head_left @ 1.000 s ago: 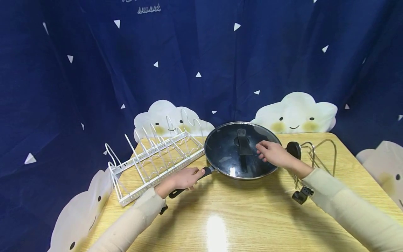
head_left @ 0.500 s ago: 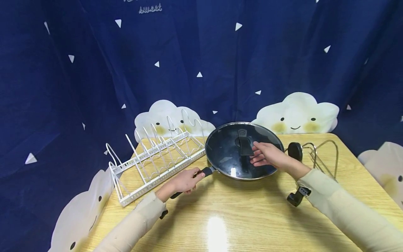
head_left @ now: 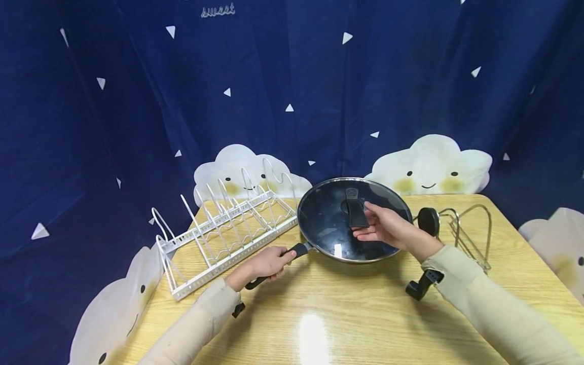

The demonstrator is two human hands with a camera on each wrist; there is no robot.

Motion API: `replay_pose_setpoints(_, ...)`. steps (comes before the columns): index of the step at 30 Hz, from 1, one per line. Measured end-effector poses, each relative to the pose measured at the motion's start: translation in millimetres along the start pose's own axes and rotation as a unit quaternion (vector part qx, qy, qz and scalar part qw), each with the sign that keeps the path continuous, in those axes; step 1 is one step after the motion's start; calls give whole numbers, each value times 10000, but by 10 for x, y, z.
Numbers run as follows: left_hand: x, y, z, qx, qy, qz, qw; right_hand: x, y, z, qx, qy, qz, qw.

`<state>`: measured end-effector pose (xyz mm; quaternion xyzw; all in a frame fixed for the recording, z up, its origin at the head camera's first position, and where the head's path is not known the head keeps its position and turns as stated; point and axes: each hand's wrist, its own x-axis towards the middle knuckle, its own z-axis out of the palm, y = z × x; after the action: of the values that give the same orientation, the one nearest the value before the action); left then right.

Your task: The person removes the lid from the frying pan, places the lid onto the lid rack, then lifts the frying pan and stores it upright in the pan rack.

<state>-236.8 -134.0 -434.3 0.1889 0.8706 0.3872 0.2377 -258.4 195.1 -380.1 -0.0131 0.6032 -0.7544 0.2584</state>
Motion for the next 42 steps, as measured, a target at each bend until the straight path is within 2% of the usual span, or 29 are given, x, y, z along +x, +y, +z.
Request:
replay_pose_setpoints(3, 14, -25, -15, -556, -211, -216, 9980, 16, 6, 17, 442, -149, 25, 9989)
replay_pose_setpoints(6, 28, -49, -24, -1057, -440, -483, 9923, 31, 18, 34, 851, -380, 45, 9956)
replay_pose_setpoints(10, 31, -65, -20, -1361, -610, -668, 9866, 59, 41, 52, 1219, -565, 105, 9909)
replay_pose_setpoints(16, 26, -49, -42, -1394, -675, -762, 9850, 117, 45, 88, 1499, -433, 207, 9875)
replay_pose_setpoints(18, 28, -43, -52, -1374, -681, -795, 9850, 135, 34, 91, 1788, -460, 264, 9824)
replay_pose_setpoints(23, 28, -29, -61, -1321, -637, -808, 9859, 167, 4, 76, 2659, -568, 310, 9618)
replay_pose_setpoints(34, 15, -25, -64, -1299, -563, -743, 9871, 260, 3, 126, 3251, -525, 274, 9438)
replay_pose_setpoints(37, 20, -30, -66, -1307, -594, -766, 9867, 271, -7, 163, 3251, -379, 284, 9445)
replay_pose_setpoints(42, 26, -34, -60, -1312, -616, -754, 9866, 298, -13, 203, 2961, 47, 257, 9548)
